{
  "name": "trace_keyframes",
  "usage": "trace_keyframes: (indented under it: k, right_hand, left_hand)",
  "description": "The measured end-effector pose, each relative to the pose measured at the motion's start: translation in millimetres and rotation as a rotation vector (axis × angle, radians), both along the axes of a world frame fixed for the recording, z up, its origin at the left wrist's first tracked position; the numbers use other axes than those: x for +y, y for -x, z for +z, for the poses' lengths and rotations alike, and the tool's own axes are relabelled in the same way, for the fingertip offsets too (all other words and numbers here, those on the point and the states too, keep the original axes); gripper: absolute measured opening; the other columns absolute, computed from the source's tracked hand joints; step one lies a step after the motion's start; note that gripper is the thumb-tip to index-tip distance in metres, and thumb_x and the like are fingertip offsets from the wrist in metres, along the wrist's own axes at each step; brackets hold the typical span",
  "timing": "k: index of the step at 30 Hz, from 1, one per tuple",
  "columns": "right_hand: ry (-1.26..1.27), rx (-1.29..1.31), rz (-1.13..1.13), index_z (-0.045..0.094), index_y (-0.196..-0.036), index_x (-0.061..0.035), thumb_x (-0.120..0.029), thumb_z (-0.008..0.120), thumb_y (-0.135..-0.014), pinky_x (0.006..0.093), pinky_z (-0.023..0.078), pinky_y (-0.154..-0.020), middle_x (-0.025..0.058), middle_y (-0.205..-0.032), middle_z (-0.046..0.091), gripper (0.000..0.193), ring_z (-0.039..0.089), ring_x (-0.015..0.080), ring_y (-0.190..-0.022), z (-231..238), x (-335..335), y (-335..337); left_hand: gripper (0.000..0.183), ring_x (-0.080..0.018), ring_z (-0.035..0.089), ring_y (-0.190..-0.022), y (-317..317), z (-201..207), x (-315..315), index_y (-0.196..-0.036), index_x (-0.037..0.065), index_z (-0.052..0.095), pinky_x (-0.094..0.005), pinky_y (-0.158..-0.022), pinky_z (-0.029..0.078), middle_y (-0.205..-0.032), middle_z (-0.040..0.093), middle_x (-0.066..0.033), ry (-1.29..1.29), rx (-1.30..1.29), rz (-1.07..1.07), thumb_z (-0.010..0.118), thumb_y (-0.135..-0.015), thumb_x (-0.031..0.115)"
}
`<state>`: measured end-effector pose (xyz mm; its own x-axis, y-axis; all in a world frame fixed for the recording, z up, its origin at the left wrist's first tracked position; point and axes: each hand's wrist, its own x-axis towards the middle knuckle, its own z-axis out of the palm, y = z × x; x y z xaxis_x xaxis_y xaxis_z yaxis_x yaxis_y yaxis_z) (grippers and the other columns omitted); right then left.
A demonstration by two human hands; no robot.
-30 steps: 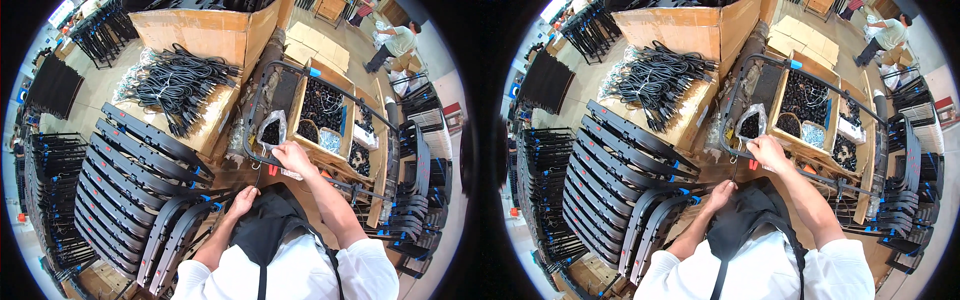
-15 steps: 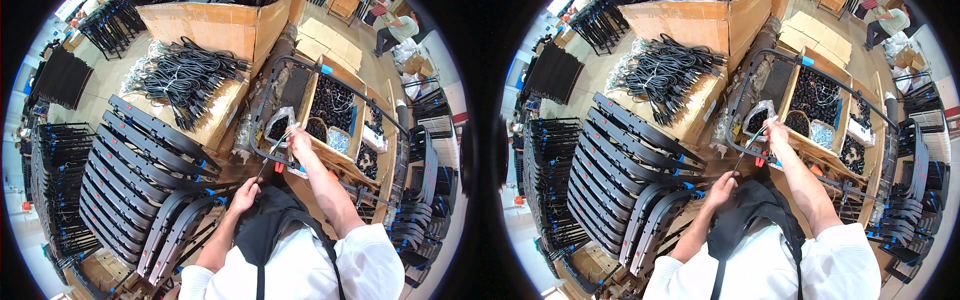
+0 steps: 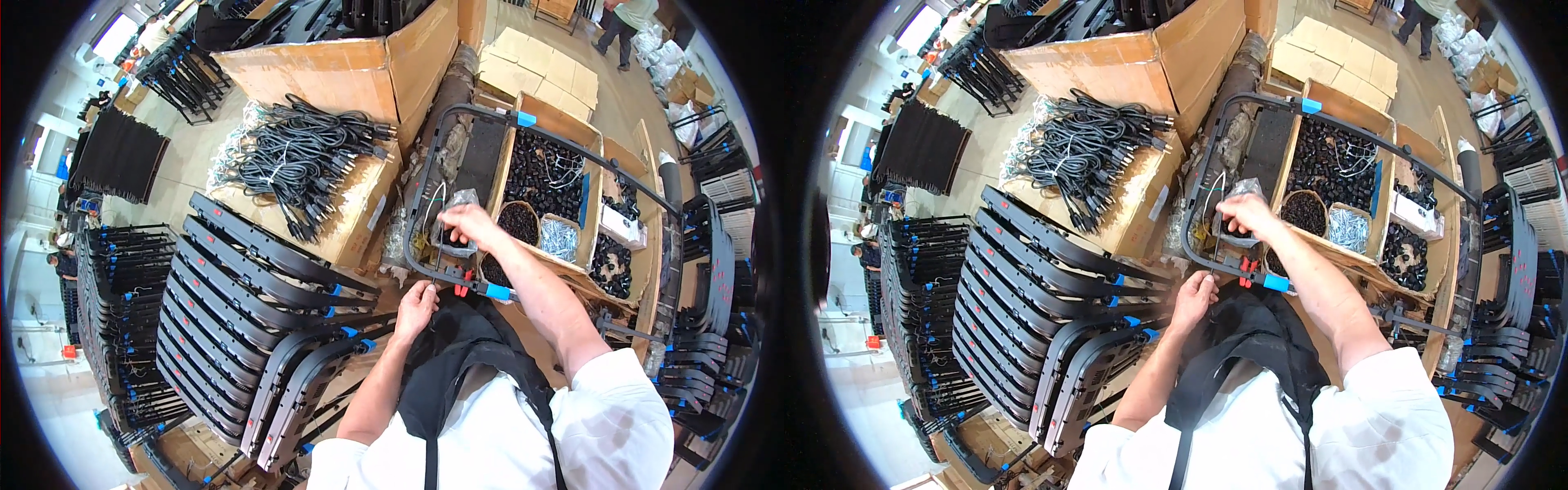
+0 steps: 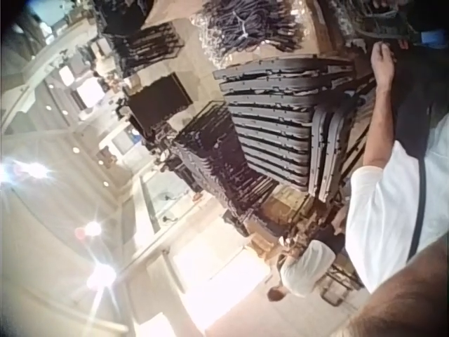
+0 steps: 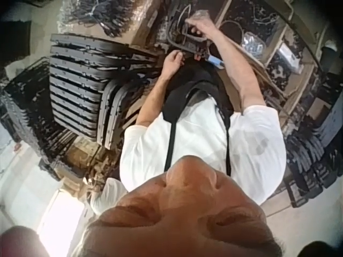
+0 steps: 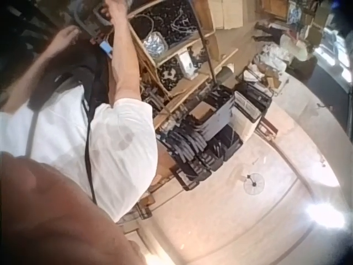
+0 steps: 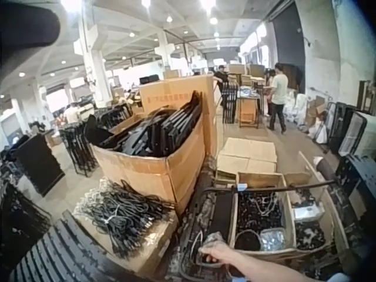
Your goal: Assembling various components of fitness equipment using an electric screwdriver and zip ties in a factory setting.
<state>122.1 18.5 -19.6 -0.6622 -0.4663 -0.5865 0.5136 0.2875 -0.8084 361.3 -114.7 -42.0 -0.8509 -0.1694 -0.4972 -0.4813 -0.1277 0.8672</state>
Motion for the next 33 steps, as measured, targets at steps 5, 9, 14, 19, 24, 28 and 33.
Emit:
trace_keyframes:
  k: [5,9,14,19,24,28,33]
  right_hand:
    - [-0.015,0.139,-0.017,0.076,-0.101,-0.0027,-0.024,0.073,-0.096,0.0256,0.041,-0.048,0.0003,-0.077,0.065,0.022,0.056,0.0080,-0.056,1,-22,-14]
    - [0.018,0.101,-0.046,0.076,-0.100,-0.0013,-0.024,0.074,-0.095,0.0271,0.044,-0.052,0.0009,-0.075,0.065,0.024,0.056,0.0093,-0.057,-7,-27,-8]
    - [-0.013,0.109,0.007,0.075,-0.096,-0.0003,-0.024,0.074,-0.095,0.0282,0.045,-0.053,0.0009,-0.074,0.065,0.023,0.056,0.0100,-0.057,-3,-31,-9]
    - [0.022,0.127,-0.068,0.074,-0.093,-0.0007,-0.024,0.073,-0.095,0.0289,0.046,-0.053,0.0006,-0.074,0.065,0.024,0.056,0.0101,-0.057,-13,-27,-6]
    - [0.029,0.127,-0.074,0.074,-0.094,-0.0014,-0.025,0.073,-0.095,0.0286,0.046,-0.054,0.0003,-0.074,0.065,0.023,0.056,0.0101,-0.057,-11,-24,-2]
    - [0.018,0.109,-0.012,0.073,-0.102,0.0003,-0.027,0.072,-0.098,0.0270,0.043,-0.053,-0.0012,-0.076,0.061,0.027,0.056,0.0093,-0.061,-6,-20,2]
    - [-0.042,0.186,0.200,0.076,-0.112,0.0006,-0.029,0.072,-0.096,0.0288,0.051,-0.061,0.0040,-0.085,0.072,0.034,0.063,0.0117,-0.064,-4,5,30]
  left_hand:
    - [0.024,-0.0118,0.063,-0.081,6,-2,4,-0.114,0.002,0.066,-0.0290,-0.077,0.055,-0.090,0.068,-0.0038,0.090,-0.004,-0.001,0.054,-0.112,0.023]
    - [0.025,-0.0124,0.064,-0.081,11,0,6,-0.113,0.000,0.065,-0.0292,-0.078,0.056,-0.092,0.069,-0.0050,0.025,0.007,0.065,0.057,-0.111,0.024]
    - [0.026,-0.0132,0.065,-0.081,9,-6,5,-0.113,-0.001,0.065,-0.0294,-0.078,0.056,-0.092,0.069,-0.0055,0.012,0.014,0.111,0.061,-0.109,0.025]
    - [0.022,-0.0148,0.067,-0.085,11,-6,12,-0.112,0.000,0.065,-0.0312,-0.081,0.057,-0.096,0.070,-0.0071,-0.011,0.023,0.146,0.062,-0.109,0.021]
    - [0.019,-0.0158,0.067,-0.087,12,-5,15,-0.112,0.000,0.063,-0.0318,-0.084,0.057,-0.099,0.071,-0.0080,-0.059,0.021,0.198,0.061,-0.109,0.019]
    - [0.016,-0.0153,0.067,-0.086,9,-8,16,-0.109,0.001,0.063,-0.0314,-0.082,0.057,-0.098,0.071,-0.0079,-0.103,0.028,0.237,0.061,-0.108,0.016]
    - [0.015,-0.0126,0.067,-0.079,11,-8,19,-0.103,0.000,0.066,-0.0291,-0.076,0.058,-0.092,0.072,-0.0061,-0.092,-0.005,0.295,0.064,-0.106,0.015]
